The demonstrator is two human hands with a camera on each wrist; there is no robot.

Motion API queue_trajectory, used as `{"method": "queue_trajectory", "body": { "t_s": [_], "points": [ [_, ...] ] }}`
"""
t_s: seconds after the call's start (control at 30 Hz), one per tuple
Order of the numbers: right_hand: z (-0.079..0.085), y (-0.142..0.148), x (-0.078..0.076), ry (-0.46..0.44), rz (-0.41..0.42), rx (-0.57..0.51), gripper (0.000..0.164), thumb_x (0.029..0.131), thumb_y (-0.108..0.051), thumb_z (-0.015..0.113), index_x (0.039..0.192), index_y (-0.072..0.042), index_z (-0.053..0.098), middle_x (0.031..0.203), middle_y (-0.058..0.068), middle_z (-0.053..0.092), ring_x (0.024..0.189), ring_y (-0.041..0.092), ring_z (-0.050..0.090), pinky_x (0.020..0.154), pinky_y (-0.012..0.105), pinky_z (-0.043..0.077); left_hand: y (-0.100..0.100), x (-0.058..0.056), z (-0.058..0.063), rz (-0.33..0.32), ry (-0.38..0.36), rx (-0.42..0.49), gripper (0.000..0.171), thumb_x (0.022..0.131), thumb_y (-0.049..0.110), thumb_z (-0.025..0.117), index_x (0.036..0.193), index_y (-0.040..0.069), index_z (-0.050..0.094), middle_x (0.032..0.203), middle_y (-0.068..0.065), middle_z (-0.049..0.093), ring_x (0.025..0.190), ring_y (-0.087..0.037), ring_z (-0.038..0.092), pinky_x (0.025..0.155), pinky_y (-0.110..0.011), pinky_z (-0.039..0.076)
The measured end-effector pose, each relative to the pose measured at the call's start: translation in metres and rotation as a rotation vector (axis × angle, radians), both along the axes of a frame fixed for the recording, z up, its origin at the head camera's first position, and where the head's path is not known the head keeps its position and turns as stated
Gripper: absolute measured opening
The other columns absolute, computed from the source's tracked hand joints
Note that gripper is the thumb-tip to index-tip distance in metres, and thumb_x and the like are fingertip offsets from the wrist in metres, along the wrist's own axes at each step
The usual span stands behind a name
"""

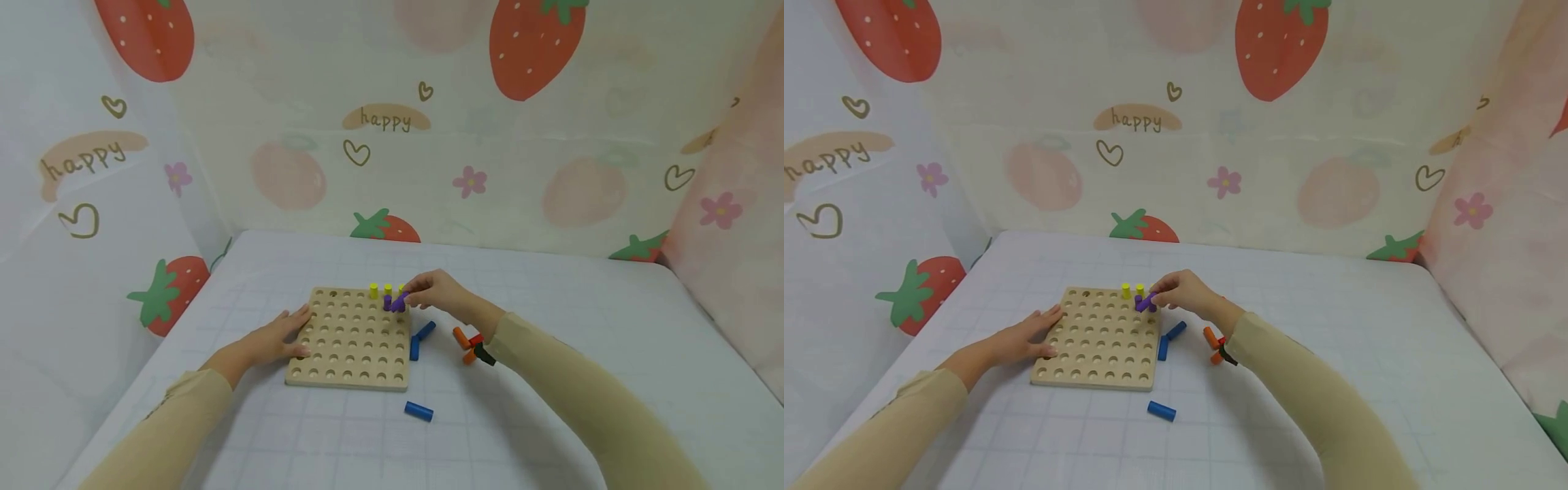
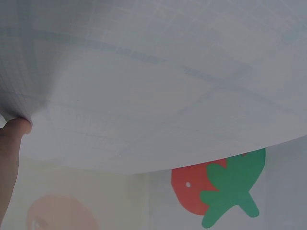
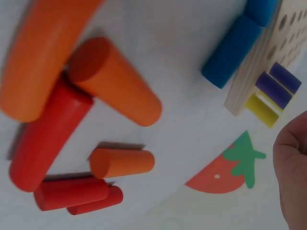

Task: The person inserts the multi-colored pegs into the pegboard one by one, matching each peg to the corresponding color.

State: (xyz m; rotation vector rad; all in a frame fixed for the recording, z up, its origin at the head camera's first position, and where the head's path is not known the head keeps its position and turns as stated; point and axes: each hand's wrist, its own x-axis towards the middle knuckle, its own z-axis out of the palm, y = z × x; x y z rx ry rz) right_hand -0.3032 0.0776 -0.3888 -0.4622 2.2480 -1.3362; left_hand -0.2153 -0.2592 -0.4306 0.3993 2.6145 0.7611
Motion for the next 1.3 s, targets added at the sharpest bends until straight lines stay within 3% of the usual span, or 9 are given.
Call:
{"method": "queue_trajectory", "body": {
  "t_s": [0.2,0.5,0.8,1.3],
  "points": [
    [0.002,-0.011,-0.005,0.050,-0.053,-0.042,0.027,0.093,-0.010,0.067,0.116,0.004,0.066,0.102,0.009,0.068,0.090,0.018,0.060,0.087,0.036,0.051,0.002,-0.001,0.002,0.012,-0.017,-0.013,0.092,0.090,0.046,0.063,0.155,0.003,0.014,0.161,-0.018,0.006,0.143,-0.048,-0.001,0.110,-0.066,0.007],
    [0.004,-0.025,-0.008,0.118,-0.100,-0.010,0.022,0.091,-0.008,0.069,0.110,0.002,0.067,0.099,0.010,0.067,0.087,0.018,0.059,0.086,0.036,0.051,0.002,-0.003,0.003,0.015,-0.023,-0.008,0.094,0.089,0.046,0.064,0.155,0.003,0.014,0.161,-0.018,0.007,0.143,-0.048,-0.001,0.110,-0.066,0.007],
    [-0.002,-0.038,-0.014,0.262,-0.092,0.083,0.020,0.086,-0.011,0.076,0.102,-0.001,0.073,0.079,0.004,0.054,0.073,0.016,0.046,0.060,0.024,0.038,0.002,0.001,0.005,0.017,-0.025,-0.002,0.092,0.090,0.045,0.065,0.155,0.002,0.016,0.161,-0.018,0.006,0.143,-0.048,-0.001,0.110,-0.066,0.007],
    [-0.011,-0.055,-0.009,0.418,-0.043,0.284,0.018,0.083,-0.015,0.078,0.099,-0.006,0.077,0.093,0.008,0.058,0.088,0.021,0.051,0.073,0.031,0.043,0.001,0.002,-0.001,0.027,-0.019,-0.008,0.091,0.089,0.047,0.064,0.155,0.003,0.018,0.161,-0.016,0.007,0.143,-0.047,0.000,0.109,-0.067,0.008]
  ]
}}
